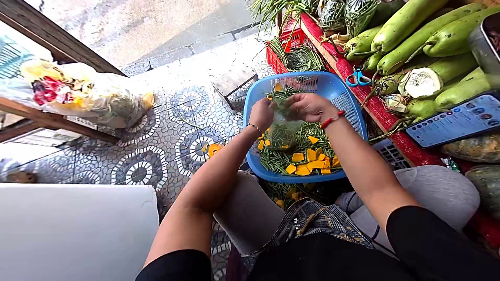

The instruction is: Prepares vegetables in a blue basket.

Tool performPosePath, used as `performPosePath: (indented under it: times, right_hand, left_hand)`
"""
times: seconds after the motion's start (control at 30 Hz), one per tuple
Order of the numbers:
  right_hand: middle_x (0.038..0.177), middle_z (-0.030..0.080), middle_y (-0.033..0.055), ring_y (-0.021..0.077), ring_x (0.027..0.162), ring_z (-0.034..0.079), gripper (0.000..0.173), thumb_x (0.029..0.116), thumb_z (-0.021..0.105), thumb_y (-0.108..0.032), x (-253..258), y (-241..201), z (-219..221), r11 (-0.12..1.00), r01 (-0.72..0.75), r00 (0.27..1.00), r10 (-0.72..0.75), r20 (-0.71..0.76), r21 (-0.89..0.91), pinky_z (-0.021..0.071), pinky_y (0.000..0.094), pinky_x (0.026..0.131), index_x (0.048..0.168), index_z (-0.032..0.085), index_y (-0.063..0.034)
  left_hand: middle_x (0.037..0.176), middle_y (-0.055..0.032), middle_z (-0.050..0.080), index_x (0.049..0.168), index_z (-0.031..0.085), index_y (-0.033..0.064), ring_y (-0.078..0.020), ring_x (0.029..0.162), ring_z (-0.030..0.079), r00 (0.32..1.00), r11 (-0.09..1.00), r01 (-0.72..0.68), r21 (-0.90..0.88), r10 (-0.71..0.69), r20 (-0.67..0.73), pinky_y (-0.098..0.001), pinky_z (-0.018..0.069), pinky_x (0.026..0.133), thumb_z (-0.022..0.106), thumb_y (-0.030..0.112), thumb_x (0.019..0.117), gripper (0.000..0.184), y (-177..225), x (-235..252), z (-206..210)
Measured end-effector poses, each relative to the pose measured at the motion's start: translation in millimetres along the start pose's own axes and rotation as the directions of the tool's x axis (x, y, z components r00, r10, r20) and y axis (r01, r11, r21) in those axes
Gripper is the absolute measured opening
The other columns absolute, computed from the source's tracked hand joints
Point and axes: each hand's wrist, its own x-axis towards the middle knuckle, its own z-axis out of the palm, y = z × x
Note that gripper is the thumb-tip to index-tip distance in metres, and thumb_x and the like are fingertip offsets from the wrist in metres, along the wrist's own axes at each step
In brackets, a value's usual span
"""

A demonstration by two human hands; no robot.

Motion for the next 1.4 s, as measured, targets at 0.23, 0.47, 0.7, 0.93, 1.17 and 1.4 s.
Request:
performPosePath:
  times: [0.23,0.47,0.7,0.93,1.17,1.4]
  right_hand:
    - [0.13,0.062,0.0243,0.0334,0.1,0.07,0.034,0.1087,0.049,-0.015,14.1,-9.0,17.8,0.692,-0.149,0.976,0.217,0.006,-0.706,0.0582,0.0476,0.087,0.138,0.059,-0.0008]
    - [0.086,0.072,0.0088,0.0149,0.073,0.072,0.023,0.107,0.053,-0.014,-6.7,-5.1,-43.8,0.92,0.232,0.953,-0.28,-0.116,-0.316,0.0626,0.0343,0.073,0.118,0.063,0.0034]
    - [0.121,0.065,0.034,0.0514,0.118,0.062,0.029,0.1002,0.061,-0.013,32.7,159.1,-79.5,0.531,-0.306,0.949,0.109,-0.295,-0.79,0.0455,0.0717,0.099,0.118,0.068,0.0088]
    - [0.13,0.061,0.0298,0.044,0.125,0.058,0.037,0.0956,0.064,-0.012,22.4,162.4,-34.8,0.496,-0.374,0.92,0.305,-0.246,-0.783,0.0462,0.0617,0.102,0.126,0.062,0.0081]
    - [0.124,0.061,0.0359,0.0525,0.113,0.062,0.032,0.1042,0.05,-0.011,49.0,145.2,-139.3,0.765,-0.382,0.787,-0.025,-0.617,-0.519,0.0496,0.0691,0.091,0.13,0.06,0.006]
    - [0.12,0.065,0.0356,0.0505,0.117,0.062,0.027,0.1007,0.055,-0.007,121.1,148.9,-204.1,0.489,-0.524,0.831,0.112,-0.545,-0.697,0.0472,0.0679,0.098,0.115,0.067,0.012]
  left_hand:
    - [0.108,-0.0247,0.068,0.118,0.064,-0.005,-0.0387,0.105,0.067,0.999,0.99,-0.028,0.137,0.032,-0.024,-0.0581,0.0493,0.096,0.047,0.022,0.1109,0.033,-1.3,-3.4,-5.1]
    - [0.099,-0.0236,0.067,0.117,0.063,-0.007,-0.0336,0.088,0.065,0.991,0.989,-0.13,0.073,0.129,0.016,-0.0519,0.051,0.087,0.048,0.019,0.1105,0.03,-9.1,-5.7,-5.4]
    - [0.096,-0.017,0.066,0.113,0.066,-0.0041,-0.0232,0.076,0.061,0.916,0.969,-0.237,0.074,0.198,0.348,-0.0435,0.0518,0.073,0.05,0.018,0.1101,0.028,-9.7,-4.8,-8.8]
    - [0.103,-0.0258,0.067,0.113,0.066,-0.0082,-0.0379,0.092,0.066,0.909,0.933,-0.16,0.321,0.013,0.416,-0.0566,0.0515,0.087,0.05,0.017,0.1103,0.03,-6.2,4.4,-26.6]
    - [0.102,-0.0219,0.07,0.113,0.069,-0.0037,-0.0364,0.096,0.069,0.866,0.908,-0.224,0.354,0.018,0.5,-0.0568,0.0525,0.089,0.052,0.017,0.1091,0.027,4.6,-4.3,-22.1]
    - [0.098,-0.0189,0.07,0.113,0.068,-0.0002,-0.0359,0.094,0.069,0.838,0.905,-0.231,0.358,-0.002,0.546,-0.0571,0.0529,0.085,0.051,0.023,0.11,0.029,9.2,-1.5,-16.8]
